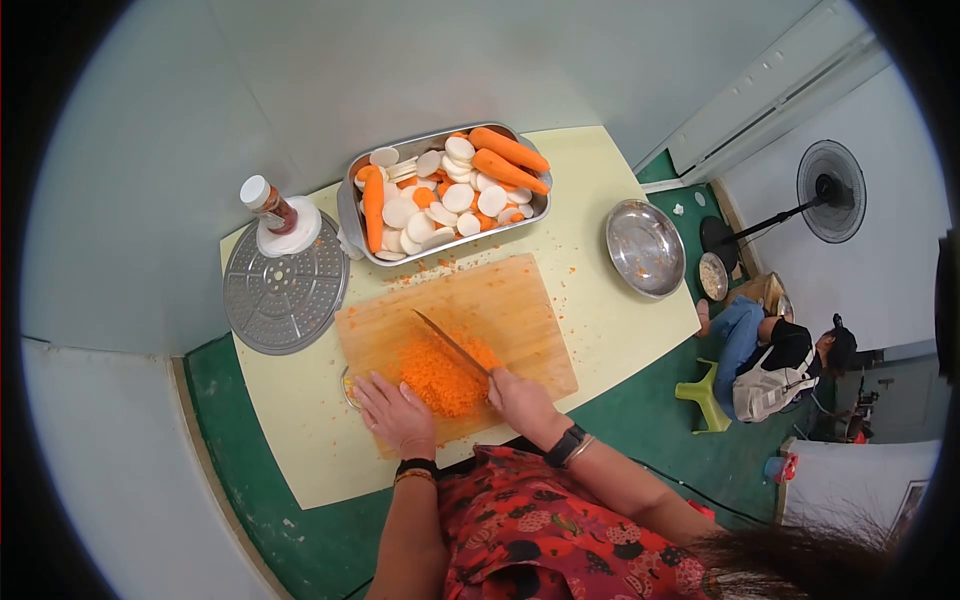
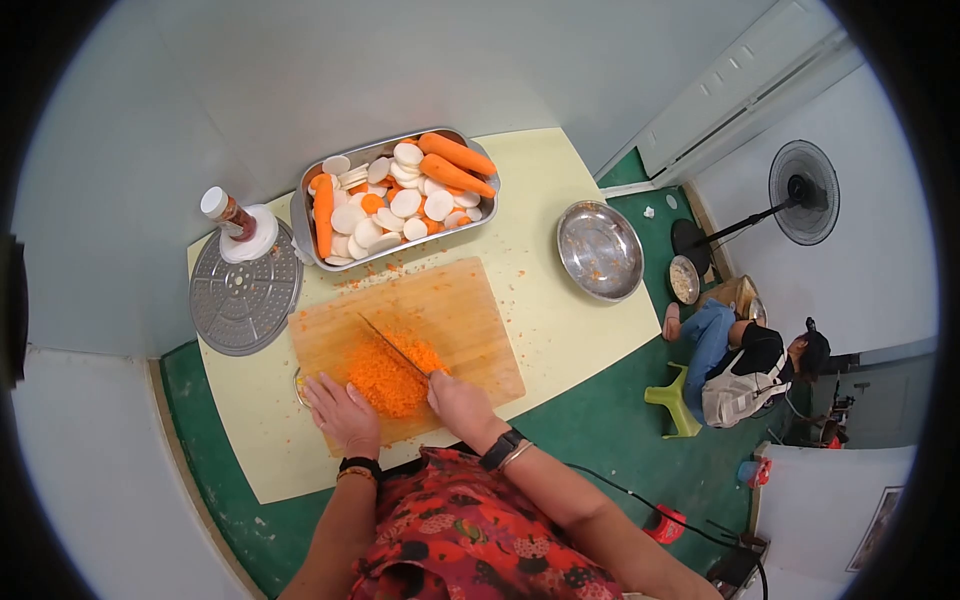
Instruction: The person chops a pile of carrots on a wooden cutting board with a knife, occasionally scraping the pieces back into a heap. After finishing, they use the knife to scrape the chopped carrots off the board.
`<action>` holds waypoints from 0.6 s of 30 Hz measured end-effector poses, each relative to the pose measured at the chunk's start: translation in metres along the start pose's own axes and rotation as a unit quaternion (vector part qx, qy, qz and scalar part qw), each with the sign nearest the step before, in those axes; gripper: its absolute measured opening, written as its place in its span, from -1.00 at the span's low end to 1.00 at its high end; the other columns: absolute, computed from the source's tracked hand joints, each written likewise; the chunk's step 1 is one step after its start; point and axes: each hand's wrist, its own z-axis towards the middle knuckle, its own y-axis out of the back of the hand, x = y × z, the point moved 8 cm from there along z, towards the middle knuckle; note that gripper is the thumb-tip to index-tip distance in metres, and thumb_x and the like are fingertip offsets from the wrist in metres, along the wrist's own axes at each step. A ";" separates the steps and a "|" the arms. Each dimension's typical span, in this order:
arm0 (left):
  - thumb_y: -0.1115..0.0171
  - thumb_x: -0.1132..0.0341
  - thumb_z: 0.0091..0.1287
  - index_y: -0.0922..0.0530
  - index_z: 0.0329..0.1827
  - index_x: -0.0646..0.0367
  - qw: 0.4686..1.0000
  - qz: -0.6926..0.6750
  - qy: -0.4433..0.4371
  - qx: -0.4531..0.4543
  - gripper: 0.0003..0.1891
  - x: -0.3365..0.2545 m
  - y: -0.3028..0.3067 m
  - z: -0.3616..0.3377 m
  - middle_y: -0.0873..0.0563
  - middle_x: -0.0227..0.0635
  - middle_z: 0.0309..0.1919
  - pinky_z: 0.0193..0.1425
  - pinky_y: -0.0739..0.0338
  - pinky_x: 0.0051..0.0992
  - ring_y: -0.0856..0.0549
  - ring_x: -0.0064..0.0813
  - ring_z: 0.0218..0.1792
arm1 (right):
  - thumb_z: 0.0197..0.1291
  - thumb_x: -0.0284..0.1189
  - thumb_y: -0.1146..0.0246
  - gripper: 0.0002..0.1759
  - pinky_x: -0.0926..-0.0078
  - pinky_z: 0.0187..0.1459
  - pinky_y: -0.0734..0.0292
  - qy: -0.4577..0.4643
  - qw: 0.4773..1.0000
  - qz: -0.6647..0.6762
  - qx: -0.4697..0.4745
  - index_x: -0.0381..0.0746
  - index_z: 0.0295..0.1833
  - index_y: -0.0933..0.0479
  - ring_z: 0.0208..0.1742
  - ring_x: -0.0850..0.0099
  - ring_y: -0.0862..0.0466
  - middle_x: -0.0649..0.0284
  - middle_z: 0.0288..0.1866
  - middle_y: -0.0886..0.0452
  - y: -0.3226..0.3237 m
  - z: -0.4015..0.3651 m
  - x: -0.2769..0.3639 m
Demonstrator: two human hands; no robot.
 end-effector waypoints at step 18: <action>0.14 0.12 0.51 -0.23 0.47 0.30 1.000 -0.002 0.001 0.001 -0.43 0.000 0.001 0.000 -0.17 0.04 0.53 0.47 -0.10 -0.05 -0.15 0.02 0.52 | 0.40 -0.33 -0.07 -0.78 -0.05 -0.37 -0.53 -0.013 1.000 0.009 -0.017 -0.30 -0.16 -0.42 -0.42 -0.11 -0.64 -0.14 -0.46 -0.60 0.005 0.002 -0.005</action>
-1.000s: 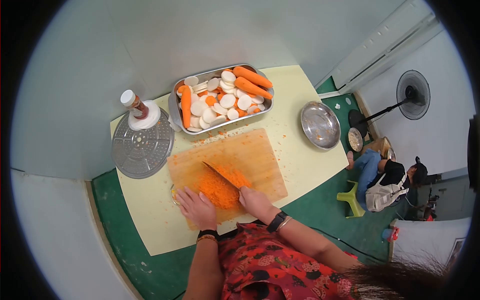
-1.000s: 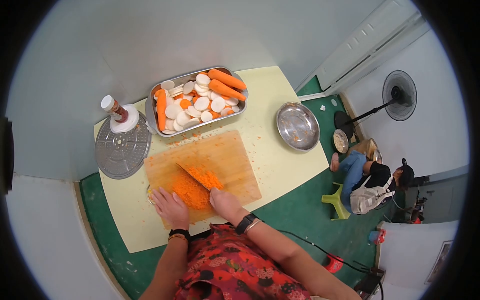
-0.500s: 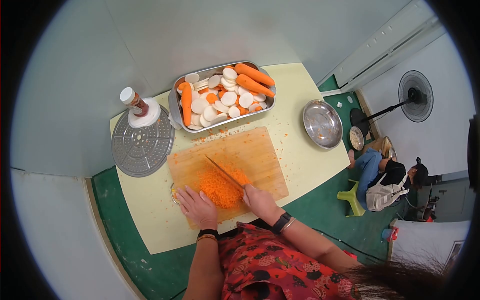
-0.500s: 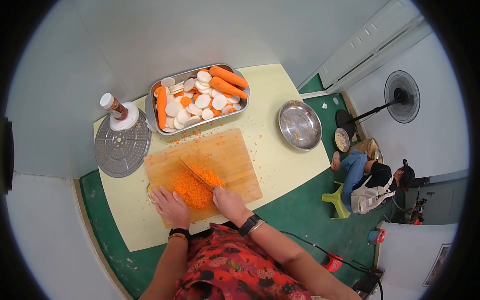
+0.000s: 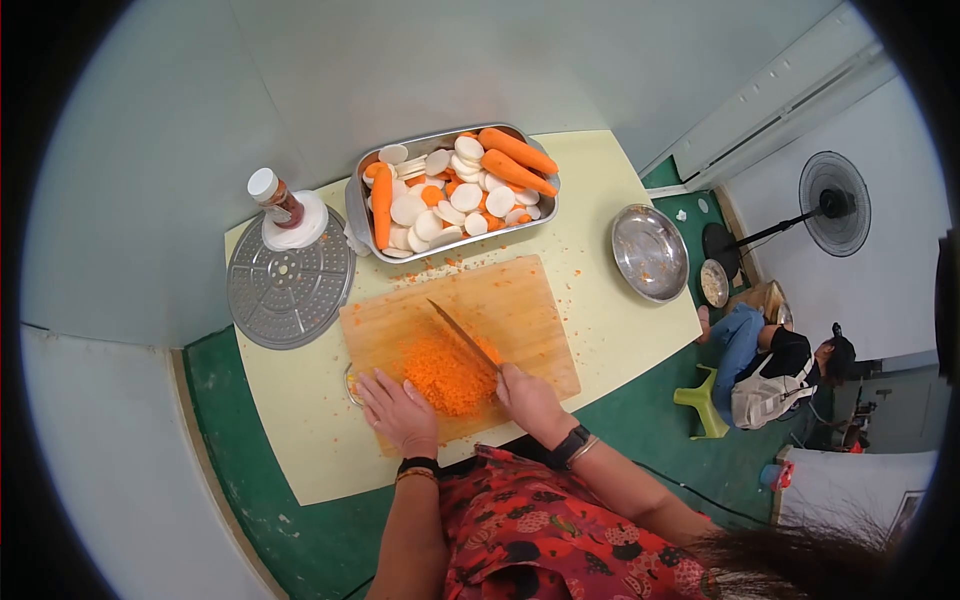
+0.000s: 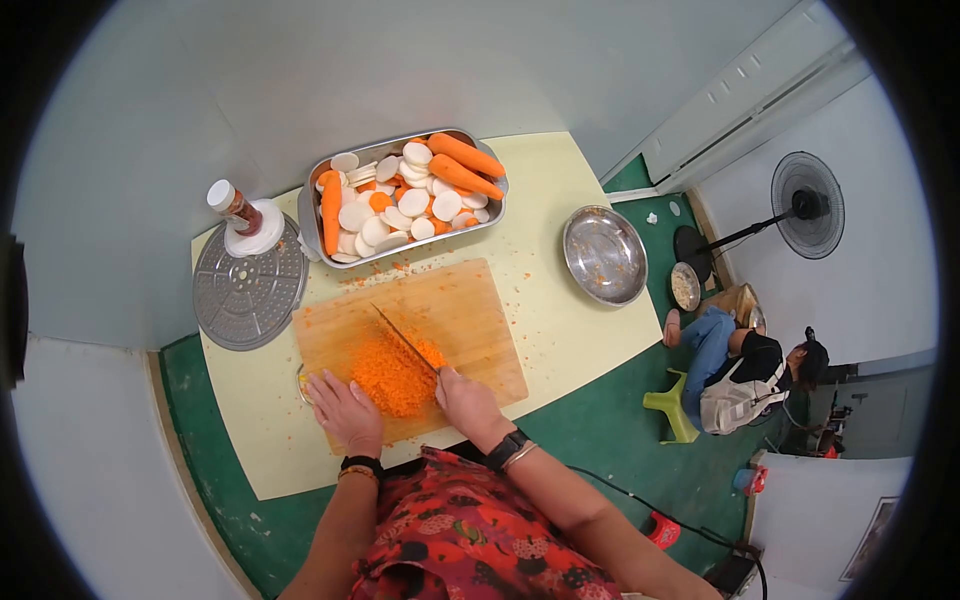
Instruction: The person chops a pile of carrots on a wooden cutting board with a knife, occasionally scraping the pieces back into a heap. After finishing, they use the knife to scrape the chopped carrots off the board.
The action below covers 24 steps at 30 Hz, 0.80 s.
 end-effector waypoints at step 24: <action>0.18 0.12 0.53 -0.21 0.49 0.28 1.000 -0.006 0.001 0.003 -0.43 0.000 0.002 0.002 -0.14 0.04 0.54 0.46 -0.11 -0.01 -0.15 0.05 0.52 | 0.36 -0.35 -0.07 -0.80 0.00 -0.36 -0.56 0.047 0.997 -0.021 0.064 -0.28 -0.20 -0.41 -0.38 -0.02 -0.68 -0.05 -0.42 -0.65 -0.029 -0.001 0.021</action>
